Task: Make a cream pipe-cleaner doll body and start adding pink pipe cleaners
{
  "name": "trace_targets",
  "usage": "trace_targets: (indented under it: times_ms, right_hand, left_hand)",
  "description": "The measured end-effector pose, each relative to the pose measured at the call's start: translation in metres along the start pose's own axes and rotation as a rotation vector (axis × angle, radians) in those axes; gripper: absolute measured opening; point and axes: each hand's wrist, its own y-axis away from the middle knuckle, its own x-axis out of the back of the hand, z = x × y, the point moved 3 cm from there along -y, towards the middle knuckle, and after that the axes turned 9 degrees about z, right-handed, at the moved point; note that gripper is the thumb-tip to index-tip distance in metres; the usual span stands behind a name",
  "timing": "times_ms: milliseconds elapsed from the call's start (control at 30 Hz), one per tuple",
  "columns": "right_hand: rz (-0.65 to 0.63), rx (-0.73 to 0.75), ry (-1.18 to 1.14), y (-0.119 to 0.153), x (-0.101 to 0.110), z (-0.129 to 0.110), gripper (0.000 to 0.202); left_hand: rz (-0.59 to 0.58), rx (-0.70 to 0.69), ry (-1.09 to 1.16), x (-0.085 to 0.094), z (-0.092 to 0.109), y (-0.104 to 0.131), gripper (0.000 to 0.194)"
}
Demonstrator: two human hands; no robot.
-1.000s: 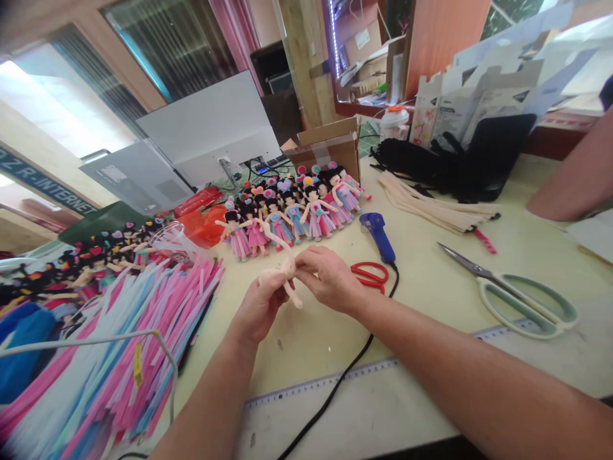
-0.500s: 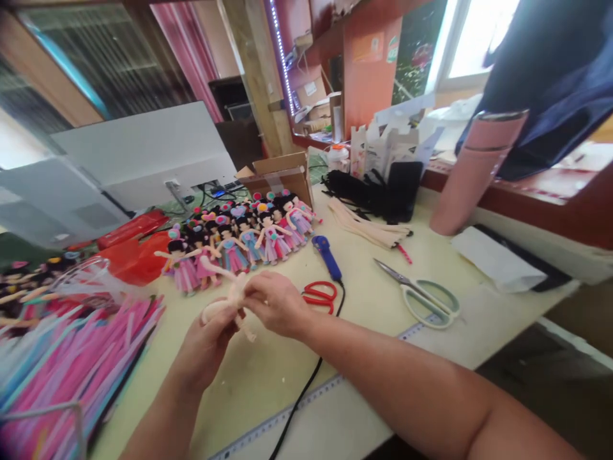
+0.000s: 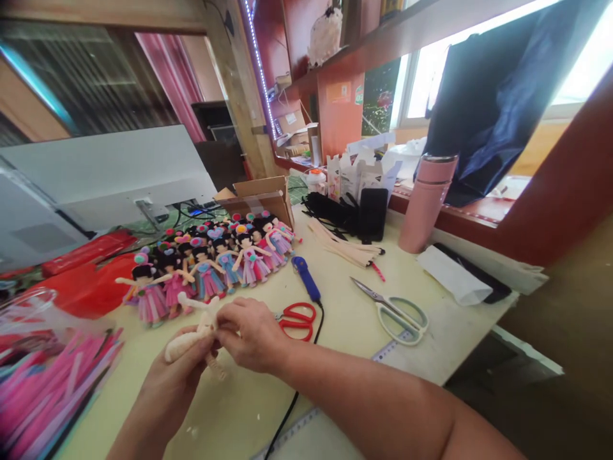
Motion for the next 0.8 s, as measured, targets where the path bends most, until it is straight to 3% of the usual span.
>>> trace_targets:
  times_ms: [167,267,800]
  right_hand:
    - [0.037,-0.148,-0.248,0.004,0.001,0.005,0.007]
    - [-0.025,-0.281,-0.42,0.003,-0.002,0.012,0.009]
    - [-0.128,-0.643,-0.494,0.002,0.004,0.015,0.027]
  left_hand:
    - [-0.02,-0.078,0.03,-0.003,-0.001,0.005,0.039]
    - [-0.05,-0.115,0.029,-0.003,-0.003,0.004,0.035]
    - [-0.105,-0.228,-0.145,0.0,0.006,0.008,0.029]
